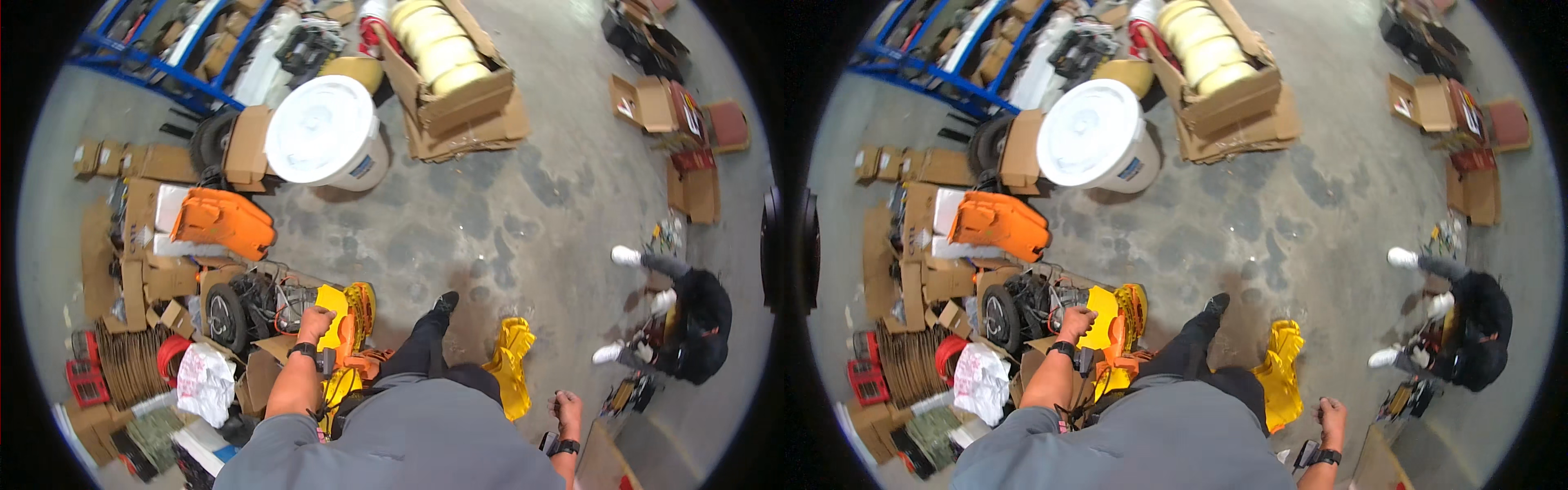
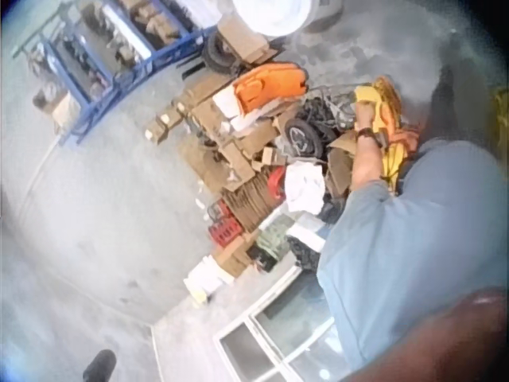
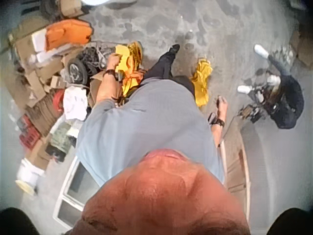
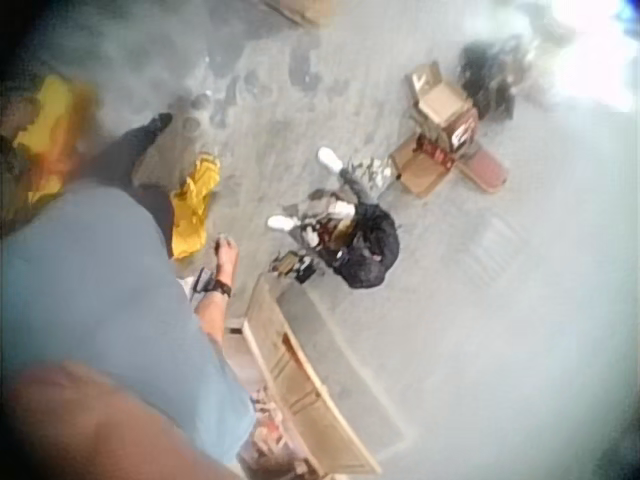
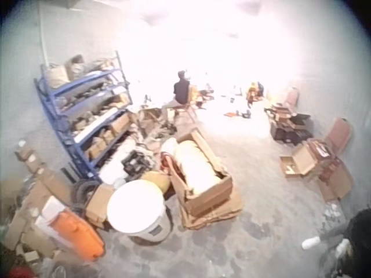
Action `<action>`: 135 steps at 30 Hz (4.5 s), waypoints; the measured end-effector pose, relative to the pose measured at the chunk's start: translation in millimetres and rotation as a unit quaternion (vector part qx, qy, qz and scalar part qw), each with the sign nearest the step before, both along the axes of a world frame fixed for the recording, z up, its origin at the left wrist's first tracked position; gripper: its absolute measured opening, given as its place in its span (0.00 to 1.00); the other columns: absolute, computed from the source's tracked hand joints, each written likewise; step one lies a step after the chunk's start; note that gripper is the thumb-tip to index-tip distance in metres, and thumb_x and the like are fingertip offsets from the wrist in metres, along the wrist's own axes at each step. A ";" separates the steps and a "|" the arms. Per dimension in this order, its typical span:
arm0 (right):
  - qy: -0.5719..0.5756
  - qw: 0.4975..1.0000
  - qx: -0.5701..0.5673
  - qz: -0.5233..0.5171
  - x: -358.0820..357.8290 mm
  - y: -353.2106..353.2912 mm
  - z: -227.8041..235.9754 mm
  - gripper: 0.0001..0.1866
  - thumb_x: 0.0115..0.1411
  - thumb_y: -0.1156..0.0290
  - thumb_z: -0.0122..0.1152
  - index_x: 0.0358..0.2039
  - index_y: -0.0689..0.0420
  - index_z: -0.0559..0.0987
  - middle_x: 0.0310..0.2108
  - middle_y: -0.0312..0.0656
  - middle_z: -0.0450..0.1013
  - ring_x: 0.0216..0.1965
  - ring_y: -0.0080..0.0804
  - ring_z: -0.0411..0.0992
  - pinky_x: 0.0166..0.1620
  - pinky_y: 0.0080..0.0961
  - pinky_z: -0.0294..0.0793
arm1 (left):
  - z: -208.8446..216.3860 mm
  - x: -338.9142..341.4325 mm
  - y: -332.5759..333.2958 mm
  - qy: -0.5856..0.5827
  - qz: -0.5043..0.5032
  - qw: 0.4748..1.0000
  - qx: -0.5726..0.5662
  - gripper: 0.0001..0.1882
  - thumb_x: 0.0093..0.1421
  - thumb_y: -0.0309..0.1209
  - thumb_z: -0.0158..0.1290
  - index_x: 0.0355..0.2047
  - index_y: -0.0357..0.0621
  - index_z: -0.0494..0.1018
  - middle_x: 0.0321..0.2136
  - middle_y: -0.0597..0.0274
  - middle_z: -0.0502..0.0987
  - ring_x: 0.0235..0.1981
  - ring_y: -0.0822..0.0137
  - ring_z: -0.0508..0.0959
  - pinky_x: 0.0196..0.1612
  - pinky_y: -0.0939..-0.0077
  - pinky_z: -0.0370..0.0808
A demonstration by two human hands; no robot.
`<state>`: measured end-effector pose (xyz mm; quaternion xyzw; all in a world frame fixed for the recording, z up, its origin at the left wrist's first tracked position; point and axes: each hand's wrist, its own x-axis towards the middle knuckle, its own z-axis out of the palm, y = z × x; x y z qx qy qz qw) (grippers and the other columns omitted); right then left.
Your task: Sorting through motorcycle fairing components and securing them using zip ties.
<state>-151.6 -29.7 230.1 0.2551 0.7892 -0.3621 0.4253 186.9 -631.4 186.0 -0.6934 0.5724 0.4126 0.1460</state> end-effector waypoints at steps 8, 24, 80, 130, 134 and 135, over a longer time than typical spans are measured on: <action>-0.007 0.993 -0.070 0.096 -78.4 -74.5 -49.9 0.13 0.61 0.67 0.54 0.40 0.63 0.75 0.29 0.43 0.76 0.27 0.33 0.76 0.29 0.26 0.76 | 194.1 73.9 -138.5 -0.004 0.042 0.822 -0.568 0.37 0.50 0.33 0.60 0.56 0.25 0.60 0.48 0.35 0.71 0.49 0.43 0.72 0.56 0.59 0.66; 0.001 0.974 -0.135 0.183 -288.2 -169.5 -41.3 0.13 0.60 0.69 0.53 0.41 0.64 0.74 0.28 0.42 0.75 0.24 0.29 0.73 0.25 0.23 0.73 | 76.8 -25.5 87.9 0.041 0.286 0.957 0.011 0.18 0.54 0.34 0.62 0.43 0.38 0.77 0.33 0.53 0.80 0.28 0.65 0.79 0.27 0.71 0.76; -0.096 0.532 -0.081 0.837 23.2 -1060.4 -24.8 0.15 0.59 0.67 0.57 0.38 0.67 0.78 0.30 0.46 0.78 0.27 0.30 0.76 0.30 0.25 0.77 | 58.0 17.4 118.2 0.077 0.816 0.539 -0.193 0.20 0.56 0.33 0.54 0.46 0.30 0.72 0.28 0.51 0.79 0.22 0.62 0.80 0.23 0.71 0.75; -0.018 -0.119 -0.253 0.960 689.3 -1420.2 -62.7 0.13 0.52 0.66 0.58 0.36 0.55 0.82 0.50 0.47 0.71 0.55 0.42 0.66 0.53 0.36 0.68 | 39.0 222.3 -150.2 -0.016 0.924 0.312 -0.220 0.15 0.61 0.35 0.51 0.47 0.43 0.71 0.30 0.61 0.76 0.27 0.67 0.77 0.26 0.71 0.74; 0.035 -0.126 -0.324 0.937 681.7 -1422.2 -104.6 0.09 0.52 0.66 0.56 0.29 0.55 0.82 0.40 0.45 0.75 0.46 0.38 0.71 0.45 0.34 0.72 | 36.8 227.4 -158.9 -0.005 0.920 0.320 -0.228 0.15 0.62 0.34 0.50 0.47 0.43 0.71 0.30 0.61 0.76 0.28 0.67 0.77 0.26 0.71 0.74; 0.036 -0.130 -0.320 0.938 683.3 -1424.0 -107.3 0.09 0.51 0.66 0.57 0.27 0.56 0.82 0.34 0.45 0.77 0.41 0.38 0.74 0.41 0.33 0.73 | 36.2 226.4 -158.3 -0.002 0.919 0.320 -0.229 0.15 0.62 0.34 0.50 0.47 0.43 0.71 0.30 0.61 0.76 0.28 0.67 0.77 0.26 0.70 0.74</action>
